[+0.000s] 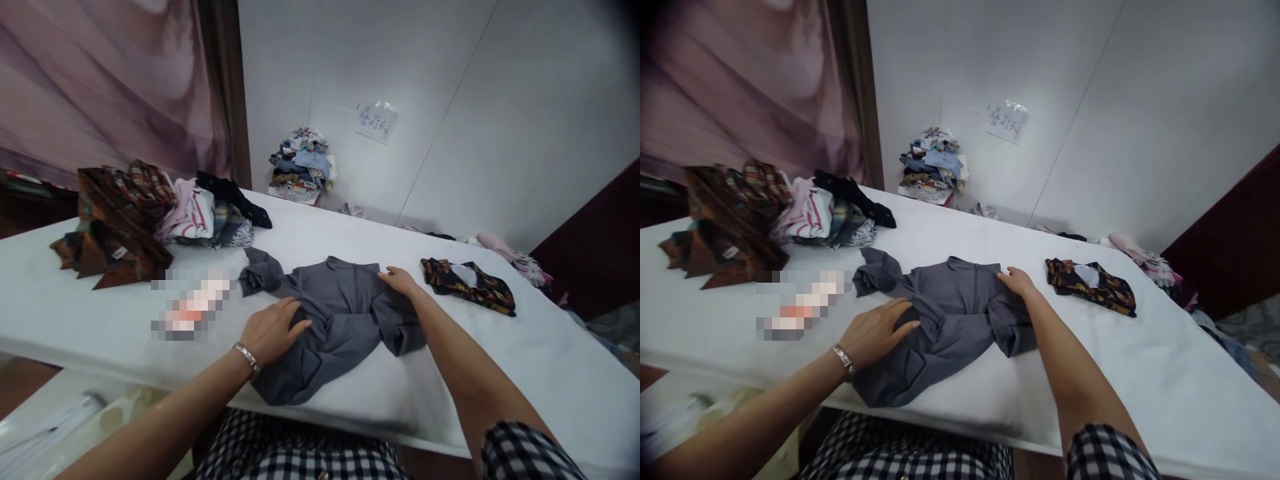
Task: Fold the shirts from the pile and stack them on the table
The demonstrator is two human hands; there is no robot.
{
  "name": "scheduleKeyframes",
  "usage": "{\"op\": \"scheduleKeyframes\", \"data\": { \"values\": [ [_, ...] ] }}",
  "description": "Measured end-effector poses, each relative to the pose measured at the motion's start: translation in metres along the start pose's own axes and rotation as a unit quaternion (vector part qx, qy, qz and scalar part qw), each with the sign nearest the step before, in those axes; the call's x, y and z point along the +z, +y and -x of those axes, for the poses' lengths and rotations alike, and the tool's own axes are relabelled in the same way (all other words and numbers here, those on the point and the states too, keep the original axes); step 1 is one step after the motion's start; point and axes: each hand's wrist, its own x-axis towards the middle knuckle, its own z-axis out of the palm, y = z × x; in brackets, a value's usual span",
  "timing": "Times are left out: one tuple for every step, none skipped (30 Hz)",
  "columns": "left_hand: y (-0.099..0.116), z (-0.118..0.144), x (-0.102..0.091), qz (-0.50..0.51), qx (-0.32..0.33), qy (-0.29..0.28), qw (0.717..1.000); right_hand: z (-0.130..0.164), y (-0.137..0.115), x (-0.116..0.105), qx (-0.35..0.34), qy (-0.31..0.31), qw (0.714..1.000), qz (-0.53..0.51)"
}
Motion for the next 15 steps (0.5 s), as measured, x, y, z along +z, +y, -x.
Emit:
{"op": "scheduleKeyframes", "data": {
  "values": [
    [0.0, 0.004, 0.005, -0.023, -0.012, -0.021, 0.999, -0.008, -0.005, 0.008, 0.006, -0.01, 1.0, 0.004],
    [-0.001, 0.008, 0.009, -0.041, -0.026, -0.036, 0.998, -0.014, -0.009, 0.016, 0.007, -0.02, 1.0, 0.003],
    [-0.003, 0.01, 0.014, -0.052, -0.039, -0.047, 0.997, -0.018, -0.013, 0.022, 0.005, -0.03, 1.0, 0.001],
    [-0.006, 0.012, 0.018, -0.056, -0.048, -0.059, 0.996, -0.022, -0.017, 0.027, 0.0, -0.041, 0.999, -0.005],
    [-0.008, 0.012, 0.021, -0.055, -0.053, -0.075, 0.994, -0.024, -0.02, 0.029, -0.007, -0.05, 0.999, -0.013],
    [-0.01, 0.011, 0.021, -0.05, -0.054, -0.093, 0.993, -0.027, -0.023, 0.029, -0.015, -0.058, 0.998, -0.019],
    [-0.012, 0.008, 0.02, -0.044, -0.054, -0.11, 0.991, -0.029, -0.025, 0.026, -0.023, -0.057, 0.997, -0.038],
    [-0.014, 0.003, 0.015, -0.039, -0.053, -0.12, 0.991, -0.032, -0.026, 0.02, -0.027, -0.045, 0.996, -0.078],
    [-0.016, -0.004, 0.007, -0.036, -0.053, -0.118, 0.991, -0.036, -0.025, 0.011, -0.027, -0.019, 0.99, -0.14],
    [-0.019, -0.015, -0.004, -0.038, -0.057, -0.099, 0.993, -0.04, -0.022, -0.001, -0.023, 0.021, 0.975, -0.219],
    [-0.022, -0.028, -0.017, -0.044, -0.067, -0.066, 0.995, -0.046, -0.017, -0.013, -0.017, 0.071, 0.95, -0.303],
    [-0.025, -0.044, -0.032, -0.053, -0.079, -0.021, 0.995, -0.052, -0.009, -0.026, -0.009, 0.127, 0.917, -0.378],
    [-0.029, -0.062, -0.046, -0.07, -0.101, 0.026, 0.992, -0.057, 0.001, -0.039, 0.0, 0.186, 0.886, -0.426],
    [-0.032, -0.08, -0.06, -0.082, -0.126, 0.072, 0.986, -0.062, 0.012, -0.05, 0.003, 0.237, 0.868, -0.437],
    [-0.035, -0.097, -0.07, -0.089, -0.142, 0.098, 0.981, -0.064, 0.024, -0.059, 0.001, 0.277, 0.865, -0.419]
  ]
}}
